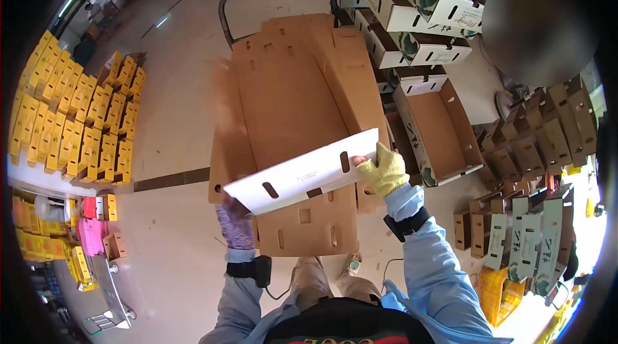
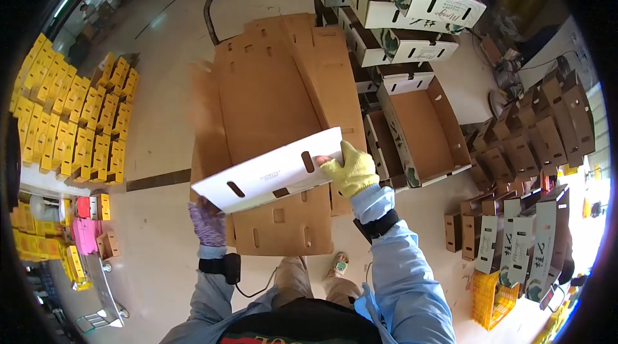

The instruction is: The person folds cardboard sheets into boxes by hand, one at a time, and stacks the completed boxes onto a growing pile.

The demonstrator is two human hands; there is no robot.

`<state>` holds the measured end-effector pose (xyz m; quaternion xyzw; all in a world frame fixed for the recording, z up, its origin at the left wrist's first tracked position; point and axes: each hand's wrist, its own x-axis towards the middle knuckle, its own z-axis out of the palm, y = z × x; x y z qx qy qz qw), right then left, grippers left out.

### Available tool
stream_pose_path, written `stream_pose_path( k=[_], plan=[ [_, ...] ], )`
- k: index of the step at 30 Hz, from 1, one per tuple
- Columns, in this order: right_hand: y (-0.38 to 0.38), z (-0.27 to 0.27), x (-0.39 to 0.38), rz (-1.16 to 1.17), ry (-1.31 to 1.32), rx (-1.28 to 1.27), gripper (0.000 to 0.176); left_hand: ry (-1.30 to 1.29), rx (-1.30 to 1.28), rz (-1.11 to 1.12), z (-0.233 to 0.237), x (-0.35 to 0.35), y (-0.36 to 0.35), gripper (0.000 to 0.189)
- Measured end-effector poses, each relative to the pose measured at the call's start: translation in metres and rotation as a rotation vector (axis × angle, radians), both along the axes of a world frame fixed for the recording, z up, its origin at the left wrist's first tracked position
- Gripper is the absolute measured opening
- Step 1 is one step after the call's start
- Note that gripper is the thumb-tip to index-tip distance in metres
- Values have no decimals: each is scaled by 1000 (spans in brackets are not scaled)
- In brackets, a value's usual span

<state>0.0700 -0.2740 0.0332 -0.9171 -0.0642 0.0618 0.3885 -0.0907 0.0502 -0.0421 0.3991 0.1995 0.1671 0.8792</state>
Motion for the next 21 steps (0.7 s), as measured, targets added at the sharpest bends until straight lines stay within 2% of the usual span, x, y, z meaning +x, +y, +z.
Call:
stream_pose_path(
  k=[1, 2, 3, 4, 5, 6, 7, 8, 9, 10, 12, 13, 14, 16, 18, 19, 20, 21],
  plan=[
    [4, 5, -1, -32, 14, 42, 64, 39, 105, 1, 10, 12, -22, 55],
    [3, -17, 1, -87, -19, 50, 70, 79, 208, 0, 15, 19, -39, 54],
    [4, -16, -1, -103, -68, 65, 73, -18, 145, -18, -10, 17, -33, 70],
    [12, -7, -4, -122, -122, 83, 76, -23, 143, -18, -6, 21, -37, 70],
    [17, 5, -9, -124, -17, 59, 79, 125, 471, 8, -3, 25, -41, 76],
    [15, 0, -11, -121, -22, 60, 79, 277, 799, 38, 1, 31, -43, 83],
    [14, -10, -15, -96, -211, 84, 79, 242, 788, 63, 4, 38, -42, 91],
    [13, -19, -19, -73, -404, 109, 79, 236, 792, 68, 7, 45, -40, 91],
    [17, -15, -23, -81, -650, -140, 71, 227, 821, 72, 9, 51, -38, 93],
    [21, 3, -20, -72, -657, -138, 71, 222, 847, 79, 10, 55, -39, 96],
    [28, 33, -6, 411, -729, -219, 65, 273, 804, 33, 12, 57, -36, 96],
    [35, 36, 13, 611, -659, -151, 52, 324, 764, -23, 14, 56, -33, 96],
    [41, 27, 26, 611, -659, -144, 52, 374, 723, -78, 16, 57, -30, 96],
    [53, -1, 44, 633, -710, -286, 44, 284, 713, -62, 19, 64, -32, 88],
    [53, -9, 47, 640, -693, -290, 39, 249, 2263, 83, 35, 70, -37, 78],
    [53, -8, 49, 642, -663, -304, 39, 233, 2394, -45, 29, 77, -46, 79],
    [54, -9, 48, 644, -628, -315, 40, 245, 2387, -45, 29, 80, -54, 79],
    [56, -10, 48, 653, -624, -313, 40, 339, 2217, -556, 47, 90, -63, 80]
  ],
)
